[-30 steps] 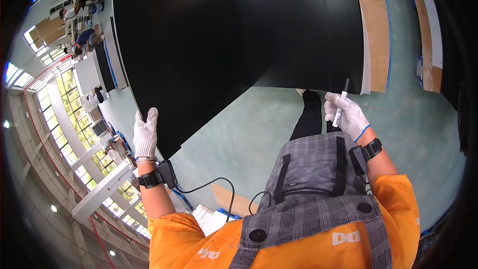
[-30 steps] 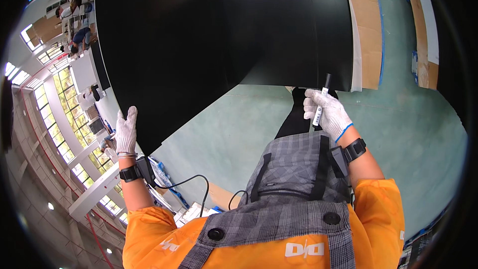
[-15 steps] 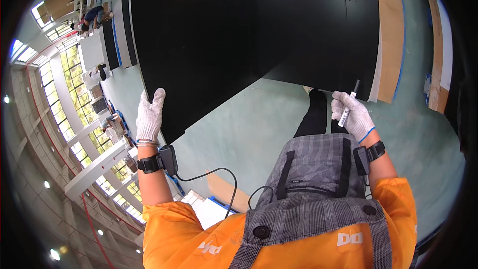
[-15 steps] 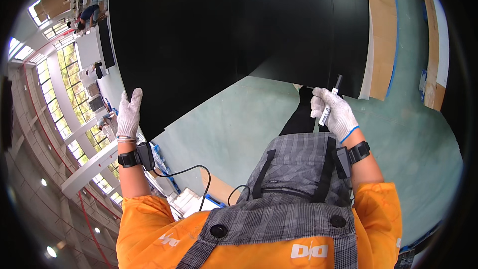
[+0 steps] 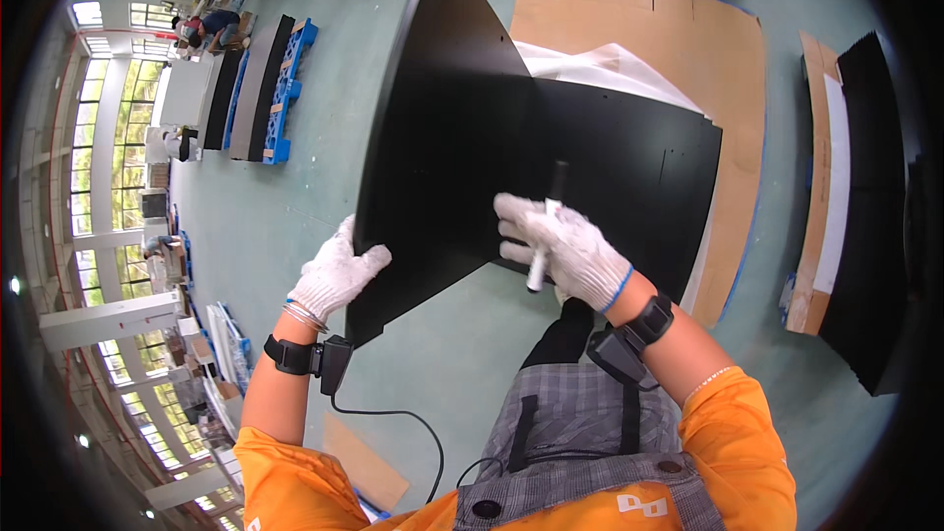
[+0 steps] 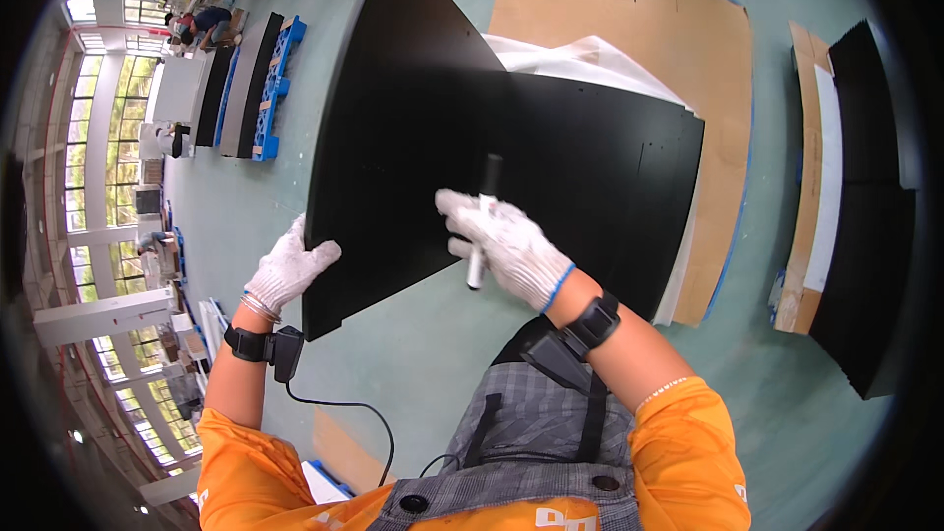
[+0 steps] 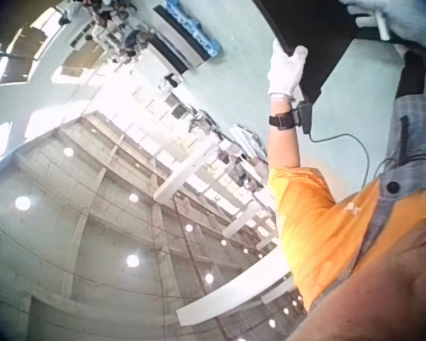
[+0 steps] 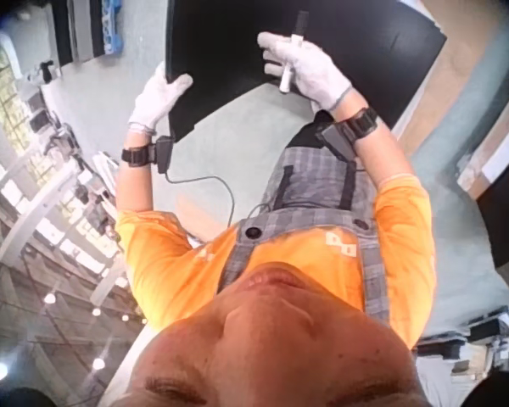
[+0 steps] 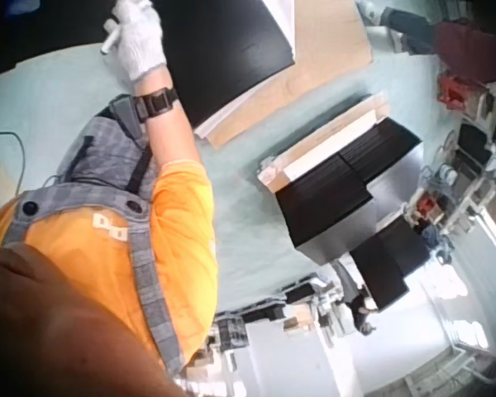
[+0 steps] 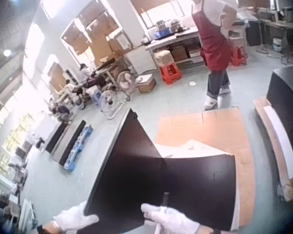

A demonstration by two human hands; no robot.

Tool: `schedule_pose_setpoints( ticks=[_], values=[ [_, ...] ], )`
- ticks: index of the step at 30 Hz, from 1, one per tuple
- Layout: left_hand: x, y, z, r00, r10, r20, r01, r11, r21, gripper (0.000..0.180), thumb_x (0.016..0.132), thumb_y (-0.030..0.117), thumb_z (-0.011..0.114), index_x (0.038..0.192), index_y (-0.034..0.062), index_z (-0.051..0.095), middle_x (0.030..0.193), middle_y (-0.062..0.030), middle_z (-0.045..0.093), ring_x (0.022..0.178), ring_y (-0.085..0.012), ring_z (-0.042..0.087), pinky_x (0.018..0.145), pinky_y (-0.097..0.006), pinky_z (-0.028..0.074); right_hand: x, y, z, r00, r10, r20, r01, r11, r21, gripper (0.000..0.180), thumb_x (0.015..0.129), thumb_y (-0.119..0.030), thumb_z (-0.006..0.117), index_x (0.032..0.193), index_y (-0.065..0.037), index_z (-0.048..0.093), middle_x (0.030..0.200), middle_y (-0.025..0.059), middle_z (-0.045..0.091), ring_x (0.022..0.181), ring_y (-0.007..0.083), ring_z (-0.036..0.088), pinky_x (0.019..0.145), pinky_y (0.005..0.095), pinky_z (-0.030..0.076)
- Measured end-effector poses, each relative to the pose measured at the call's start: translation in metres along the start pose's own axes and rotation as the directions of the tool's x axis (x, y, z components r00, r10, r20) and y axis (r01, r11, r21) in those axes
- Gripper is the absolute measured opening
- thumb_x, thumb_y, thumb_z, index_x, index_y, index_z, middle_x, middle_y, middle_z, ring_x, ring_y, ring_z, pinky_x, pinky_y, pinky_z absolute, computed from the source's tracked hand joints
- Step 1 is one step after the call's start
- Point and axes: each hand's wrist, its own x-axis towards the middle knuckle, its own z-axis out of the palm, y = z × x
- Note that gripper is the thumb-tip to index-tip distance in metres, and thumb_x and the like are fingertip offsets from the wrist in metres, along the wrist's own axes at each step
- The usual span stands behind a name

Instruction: Use a white marker to label black furniture panels and then organize and stack them on pallets.

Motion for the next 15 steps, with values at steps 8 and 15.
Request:
schedule_pose_setpoints(
  ticks=[8, 15],
  values=[
    [-0.041, 0.085, 0.075, 0.890, 0.448, 0.088, -0.424, 0.883, -0.203, 0.077, 0.078, 0.024, 0.055, 0.136, -0.0104, 0.017, 0.116, -0.0319, 0.049, 0.093, -0.0394, 0.060, 0.086, -0.040, 0.048, 0.017, -0.065, 0.019, 0.899, -0.193, -0.394, 0.188, 0.981, -0.050, 0.027, 0.085, -0.023, 0.060, 0.106, -0.006, 0.056, 0.101, 0.0048, 0.058, 0.090, 0.0168, 0.057, 0.077, 0.0318, 0.048],
    [-0.063, 0.161, 0.159, 0.814, 0.581, -0.010, -0.581, 0.814, -0.023, 0.079, 0.077, 0.027, 0.059, 0.136, -0.0089, 0.023, 0.115, -0.0372, 0.045, 0.059, -0.0287, 0.064, 0.040, -0.042, 0.049, -0.036, -0.066, -0.059, 0.827, -0.185, -0.532, 0.197, 0.980, -0.034, 0.010, 0.086, -0.014, 0.061, 0.095, -0.008, 0.059, 0.087, 0.0037, 0.062, 0.079, 0.0168, 0.062, 0.069, 0.0300, 0.053]
  ],
)
